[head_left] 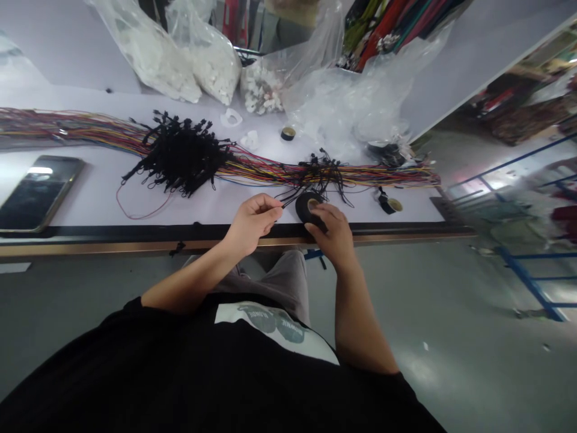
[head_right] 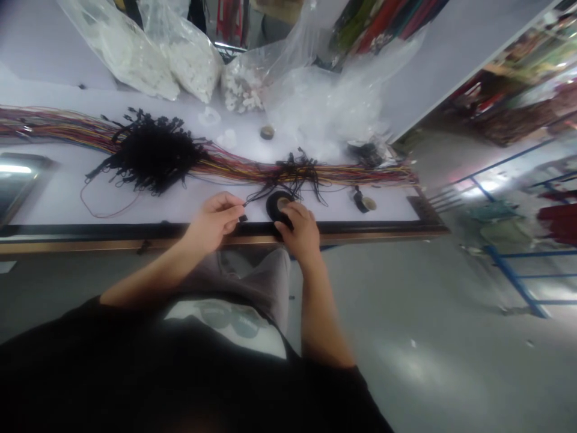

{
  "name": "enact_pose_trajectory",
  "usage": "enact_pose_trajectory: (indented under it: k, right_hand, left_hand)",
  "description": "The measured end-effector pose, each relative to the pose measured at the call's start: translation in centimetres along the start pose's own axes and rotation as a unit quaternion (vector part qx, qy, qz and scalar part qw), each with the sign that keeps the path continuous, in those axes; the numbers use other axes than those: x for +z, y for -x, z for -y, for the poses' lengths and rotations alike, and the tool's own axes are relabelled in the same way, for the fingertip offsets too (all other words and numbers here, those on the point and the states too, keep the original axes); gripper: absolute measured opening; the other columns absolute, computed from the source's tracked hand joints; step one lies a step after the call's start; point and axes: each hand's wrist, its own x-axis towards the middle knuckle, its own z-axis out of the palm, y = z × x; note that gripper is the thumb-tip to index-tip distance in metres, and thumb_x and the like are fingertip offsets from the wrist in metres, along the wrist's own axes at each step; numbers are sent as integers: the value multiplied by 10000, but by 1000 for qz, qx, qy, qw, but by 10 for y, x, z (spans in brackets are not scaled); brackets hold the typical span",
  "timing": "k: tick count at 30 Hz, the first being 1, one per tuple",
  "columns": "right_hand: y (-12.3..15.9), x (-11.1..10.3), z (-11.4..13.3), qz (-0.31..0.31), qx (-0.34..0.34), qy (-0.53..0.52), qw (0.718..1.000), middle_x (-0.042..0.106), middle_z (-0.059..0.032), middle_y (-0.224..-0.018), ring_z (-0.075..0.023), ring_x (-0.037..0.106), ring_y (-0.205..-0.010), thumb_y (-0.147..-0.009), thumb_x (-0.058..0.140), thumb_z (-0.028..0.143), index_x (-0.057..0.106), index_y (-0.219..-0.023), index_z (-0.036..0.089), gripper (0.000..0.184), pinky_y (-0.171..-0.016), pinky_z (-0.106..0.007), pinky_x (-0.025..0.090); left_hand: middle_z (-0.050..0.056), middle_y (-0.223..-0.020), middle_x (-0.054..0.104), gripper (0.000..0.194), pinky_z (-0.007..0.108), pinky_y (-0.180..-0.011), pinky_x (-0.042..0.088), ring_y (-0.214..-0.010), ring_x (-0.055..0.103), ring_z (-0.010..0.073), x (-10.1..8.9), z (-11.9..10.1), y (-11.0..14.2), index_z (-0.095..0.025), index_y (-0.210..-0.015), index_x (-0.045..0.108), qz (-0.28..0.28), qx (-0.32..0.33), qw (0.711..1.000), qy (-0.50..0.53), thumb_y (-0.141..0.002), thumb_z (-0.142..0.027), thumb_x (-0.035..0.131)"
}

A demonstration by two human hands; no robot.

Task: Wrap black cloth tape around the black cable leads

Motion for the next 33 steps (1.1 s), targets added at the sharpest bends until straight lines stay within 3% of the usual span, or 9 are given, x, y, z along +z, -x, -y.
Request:
enact_pose_trajectory:
  k: [4,8,14,24,29,33]
  right_hand:
    - [12,-3,27,45,39,-191,980,669,-42,-967,-221,618,-880,-762,583,419,640,-988,231,299,-802,-394,487]
    - [21,-8,48,36,72,-243,967,664,-11,-852,-192,607,-796,-746,601,467,656,-937,225,313,-744,-338,474]
    - [22,-14,60,23,58,-151,987,681,-31,-860,-203,606,-792,-751,582,401,665,-910,226,250,-715,-336,464]
    - [24,-12,66,5,-6,-4,1000,703,-74,-953,-238,620,-873,-797,513,393,649,-988,212,295,-768,-375,479]
    - [23,-12,80,-28,14,107,994,719,-54,-848,-232,615,-779,-824,481,439,594,-1168,222,422,-666,-332,432]
    - [15,-11,80,-29,-17,144,989,713,-57,-749,-216,584,-699,-835,468,341,673,-1052,235,317,-644,-333,371]
  left_hand:
    - [-54,-578,514,70,175,-486,329,-490,414,38,0,3,3,-146,-710,589,-7,104,987,-122,-712,-78,575]
    - [-27,-696,577,84,207,-604,407,-605,493,72,-3,7,6,-164,-770,605,5,181,960,-214,-724,-104,569]
    - [10,-798,622,136,230,-651,454,-678,552,101,-3,10,11,-164,-823,594,37,180,948,-261,-710,-225,639]
    - [-4,-732,625,50,241,-693,452,-707,552,118,-4,7,9,-180,-746,596,29,237,898,-369,-768,-179,552]
    - [-35,-621,551,81,230,-607,409,-606,483,107,-1,4,12,-173,-695,560,36,161,927,-338,-765,-202,530]
    - [-43,-577,505,73,221,-570,381,-577,446,97,4,2,16,-163,-665,553,43,109,957,-266,-727,-198,564]
